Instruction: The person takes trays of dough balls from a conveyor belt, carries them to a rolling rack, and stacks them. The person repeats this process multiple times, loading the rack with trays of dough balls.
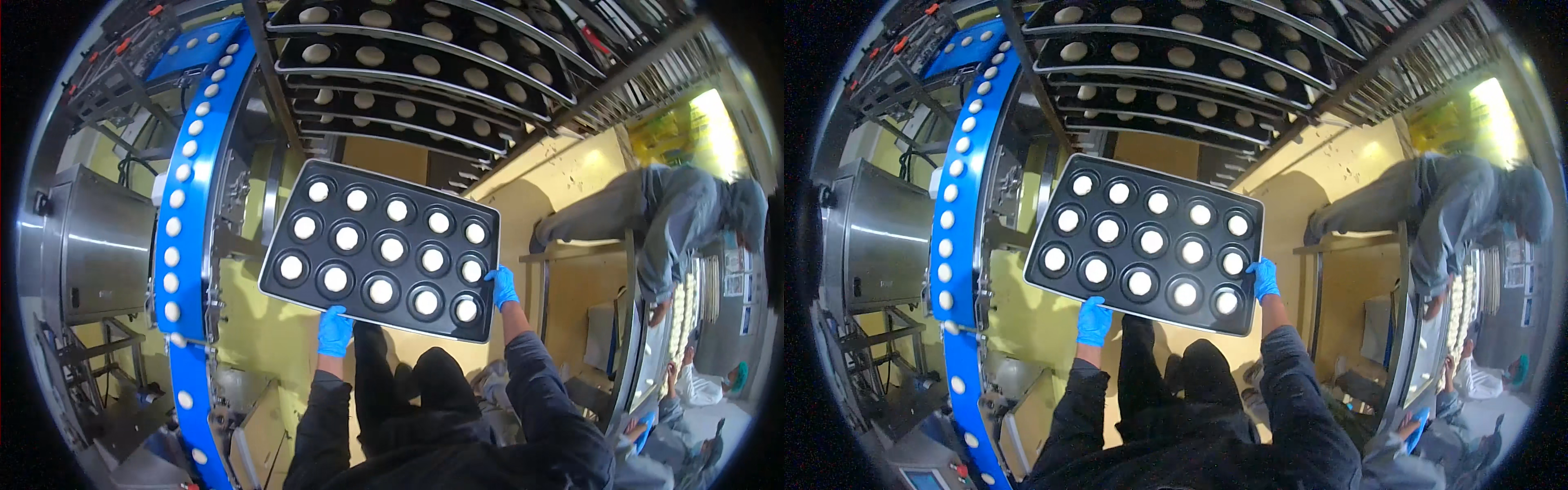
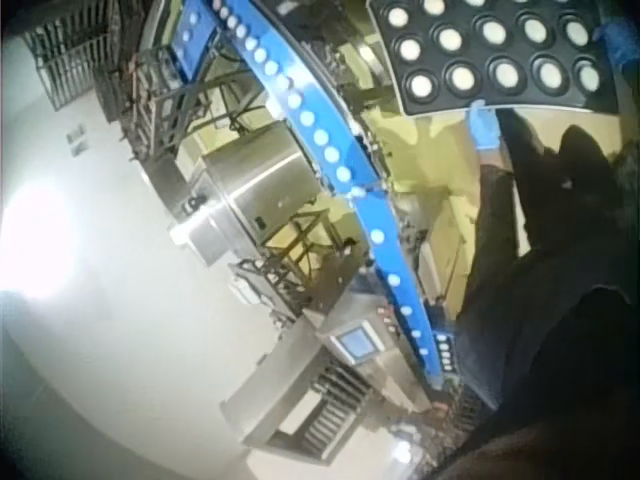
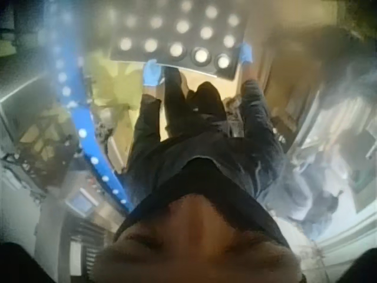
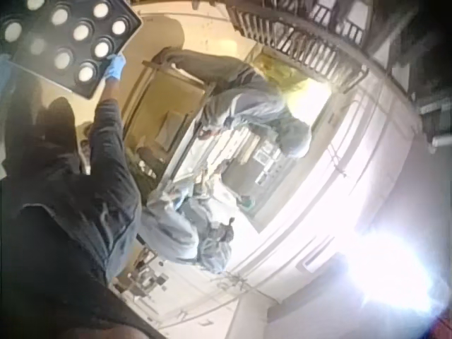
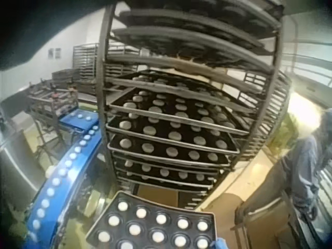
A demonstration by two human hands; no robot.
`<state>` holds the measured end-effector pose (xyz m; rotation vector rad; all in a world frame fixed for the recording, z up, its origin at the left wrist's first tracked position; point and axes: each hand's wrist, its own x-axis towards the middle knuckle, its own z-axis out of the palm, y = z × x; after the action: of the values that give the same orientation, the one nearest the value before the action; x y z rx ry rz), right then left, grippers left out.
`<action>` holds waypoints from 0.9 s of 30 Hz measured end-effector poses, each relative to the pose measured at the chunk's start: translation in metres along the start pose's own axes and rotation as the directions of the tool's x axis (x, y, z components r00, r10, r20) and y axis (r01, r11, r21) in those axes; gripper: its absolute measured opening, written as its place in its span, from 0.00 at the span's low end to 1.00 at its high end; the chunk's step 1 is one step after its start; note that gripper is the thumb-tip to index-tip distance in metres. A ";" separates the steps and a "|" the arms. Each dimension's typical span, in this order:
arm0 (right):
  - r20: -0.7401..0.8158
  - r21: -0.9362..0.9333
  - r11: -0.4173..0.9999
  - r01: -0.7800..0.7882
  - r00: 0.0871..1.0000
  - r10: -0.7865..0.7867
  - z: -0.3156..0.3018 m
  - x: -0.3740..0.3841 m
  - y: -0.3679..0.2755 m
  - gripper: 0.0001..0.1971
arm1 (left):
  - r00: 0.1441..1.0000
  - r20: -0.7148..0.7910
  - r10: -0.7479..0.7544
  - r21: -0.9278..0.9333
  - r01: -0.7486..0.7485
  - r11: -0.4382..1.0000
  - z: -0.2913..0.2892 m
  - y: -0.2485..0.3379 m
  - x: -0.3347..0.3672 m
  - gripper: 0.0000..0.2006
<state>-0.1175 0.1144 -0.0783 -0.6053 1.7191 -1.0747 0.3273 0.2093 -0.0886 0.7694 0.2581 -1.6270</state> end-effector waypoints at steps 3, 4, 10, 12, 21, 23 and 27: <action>-0.027 -0.006 1.000 0.004 1.000 -0.004 0.033 0.065 0.003 0.11 | 0.999 -0.028 -0.037 -0.012 0.037 0.999 0.005 0.013 0.068 0.16; -0.012 -0.011 1.000 0.012 1.000 -0.012 0.047 0.082 0.000 0.11 | 0.998 -0.048 -0.036 -0.018 0.035 0.999 0.005 0.018 0.088 0.16; 0.057 -0.013 0.999 0.051 0.997 -0.051 0.093 0.163 -0.033 0.17 | 0.999 0.022 0.025 0.026 -0.025 0.999 0.020 0.012 0.174 0.19; 0.091 -0.012 0.995 0.098 0.991 -0.096 0.106 0.178 -0.042 0.18 | 0.994 0.091 0.063 0.022 -0.065 0.998 0.016 0.007 0.206 0.19; 0.156 0.683 0.725 0.086 0.953 -0.261 0.164 0.201 0.027 0.23 | 0.886 0.369 0.282 0.003 -0.305 0.953 0.013 -0.015 0.323 0.25; 0.158 0.675 0.725 0.137 0.933 -0.323 0.177 0.190 0.057 0.27 | 0.867 0.331 0.372 0.049 -0.410 0.911 0.019 -0.019 0.333 0.28; 0.251 0.570 0.783 0.250 0.854 -0.456 0.210 0.158 0.123 0.35 | 0.764 0.580 0.282 0.400 -0.569 0.719 -0.017 -0.016 0.364 0.32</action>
<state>0.0222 -0.0306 -0.2874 -0.7465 0.9244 -1.5139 0.3099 -0.0667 -0.3270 0.7465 -0.7633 -1.3627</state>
